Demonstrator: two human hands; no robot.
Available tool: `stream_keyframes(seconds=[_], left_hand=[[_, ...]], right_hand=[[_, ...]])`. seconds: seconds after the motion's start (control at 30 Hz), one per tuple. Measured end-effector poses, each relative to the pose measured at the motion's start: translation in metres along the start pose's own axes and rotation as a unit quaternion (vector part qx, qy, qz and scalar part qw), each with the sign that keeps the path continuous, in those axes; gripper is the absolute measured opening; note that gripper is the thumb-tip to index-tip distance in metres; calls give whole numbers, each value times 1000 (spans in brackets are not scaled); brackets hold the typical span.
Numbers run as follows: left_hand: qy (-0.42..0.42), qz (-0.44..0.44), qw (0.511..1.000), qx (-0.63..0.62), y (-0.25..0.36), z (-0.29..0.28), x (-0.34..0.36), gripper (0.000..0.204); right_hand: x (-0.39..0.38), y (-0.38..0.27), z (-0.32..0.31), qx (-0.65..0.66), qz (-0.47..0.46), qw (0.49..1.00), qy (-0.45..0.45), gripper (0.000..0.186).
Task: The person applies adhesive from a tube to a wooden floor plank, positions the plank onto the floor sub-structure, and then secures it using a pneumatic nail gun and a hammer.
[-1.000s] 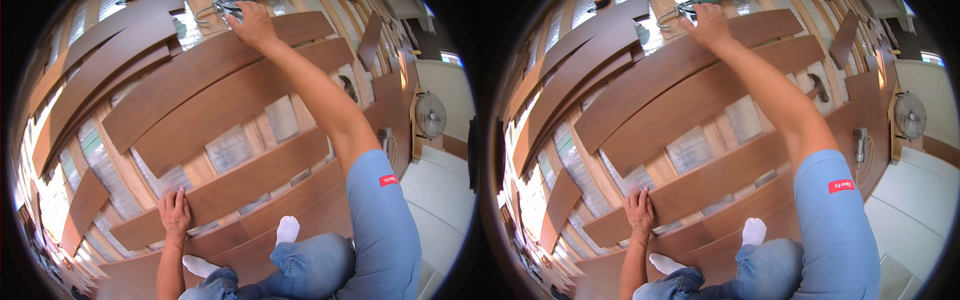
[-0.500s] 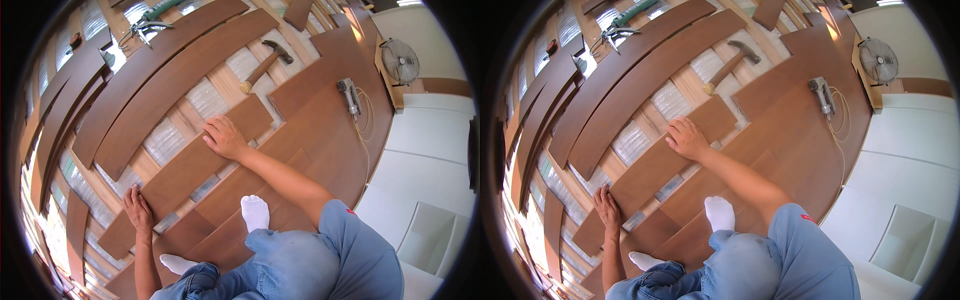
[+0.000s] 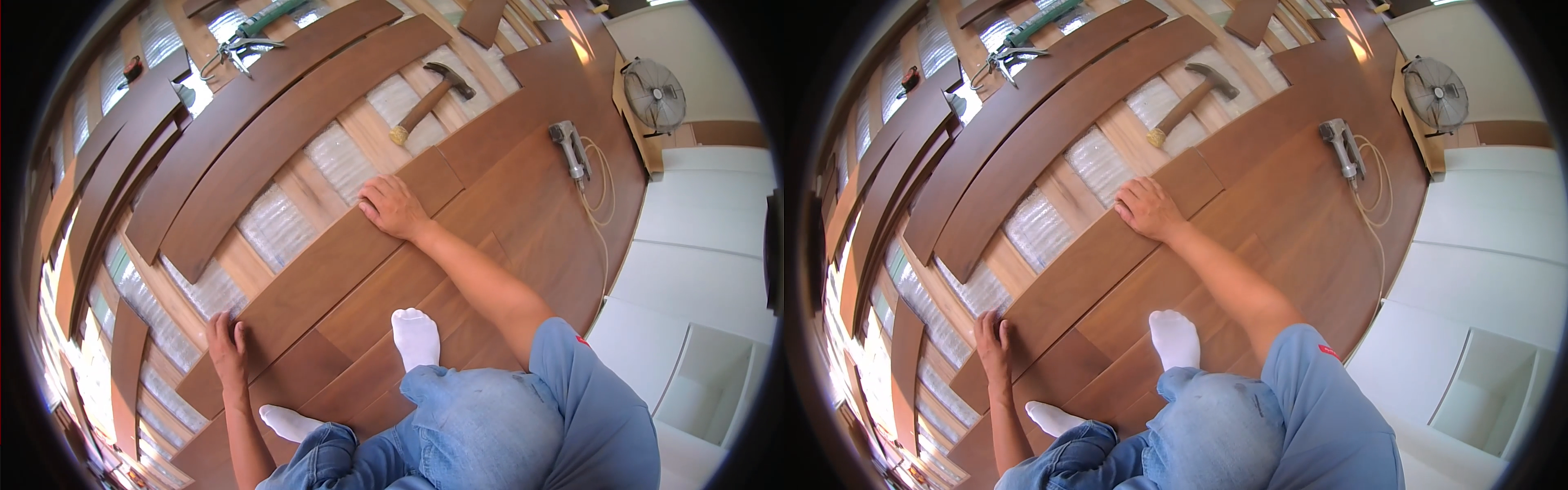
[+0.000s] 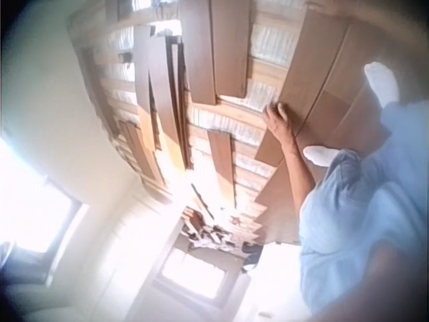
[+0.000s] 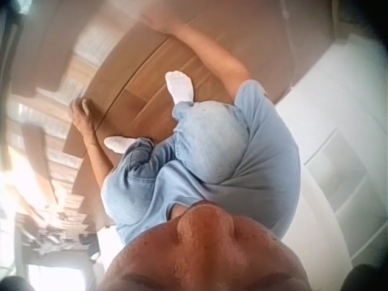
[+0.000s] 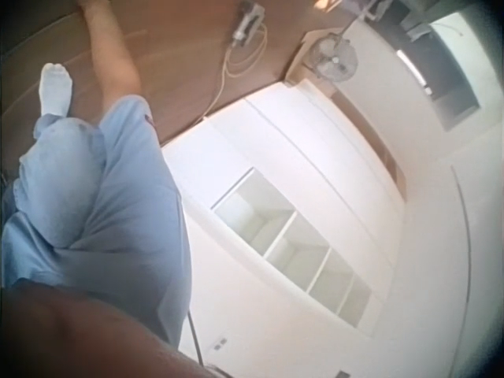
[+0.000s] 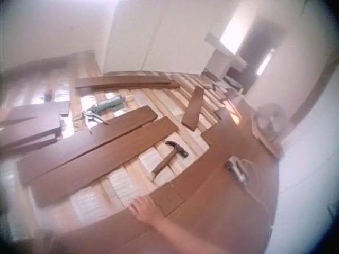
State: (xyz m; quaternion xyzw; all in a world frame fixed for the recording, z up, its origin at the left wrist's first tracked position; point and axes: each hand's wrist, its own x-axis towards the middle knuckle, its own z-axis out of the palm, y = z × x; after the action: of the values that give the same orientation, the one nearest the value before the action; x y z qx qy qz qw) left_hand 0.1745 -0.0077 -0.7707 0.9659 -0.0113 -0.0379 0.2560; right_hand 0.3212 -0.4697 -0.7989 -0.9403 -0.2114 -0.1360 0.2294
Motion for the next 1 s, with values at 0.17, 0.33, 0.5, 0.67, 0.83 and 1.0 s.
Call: stream_keyframes(seconds=[0.17,0.33,0.5,0.67,0.83,1.0], left_hand=[[-15,-62,996,56,-23,-24,-11,29],[-24,-82,996,31,-31,-21,-16,30],[-1,-85,996,26,-38,-15,-17,31],[-15,-91,995,49,-29,-13,-9,34],[-12,-87,994,62,-27,-18,-16,32],[0,-85,994,67,-18,-8,-17,32]], right_hand=[[0,7,-4,17,8,1000,-13,13],[-2,4,-1,40,4,999,-22,14],[5,0,-4,30,12,999,-41,13],[34,87,-13,-20,101,988,118,19],[120,218,-5,-77,570,817,27,100],[128,301,-12,66,611,784,85,58]])
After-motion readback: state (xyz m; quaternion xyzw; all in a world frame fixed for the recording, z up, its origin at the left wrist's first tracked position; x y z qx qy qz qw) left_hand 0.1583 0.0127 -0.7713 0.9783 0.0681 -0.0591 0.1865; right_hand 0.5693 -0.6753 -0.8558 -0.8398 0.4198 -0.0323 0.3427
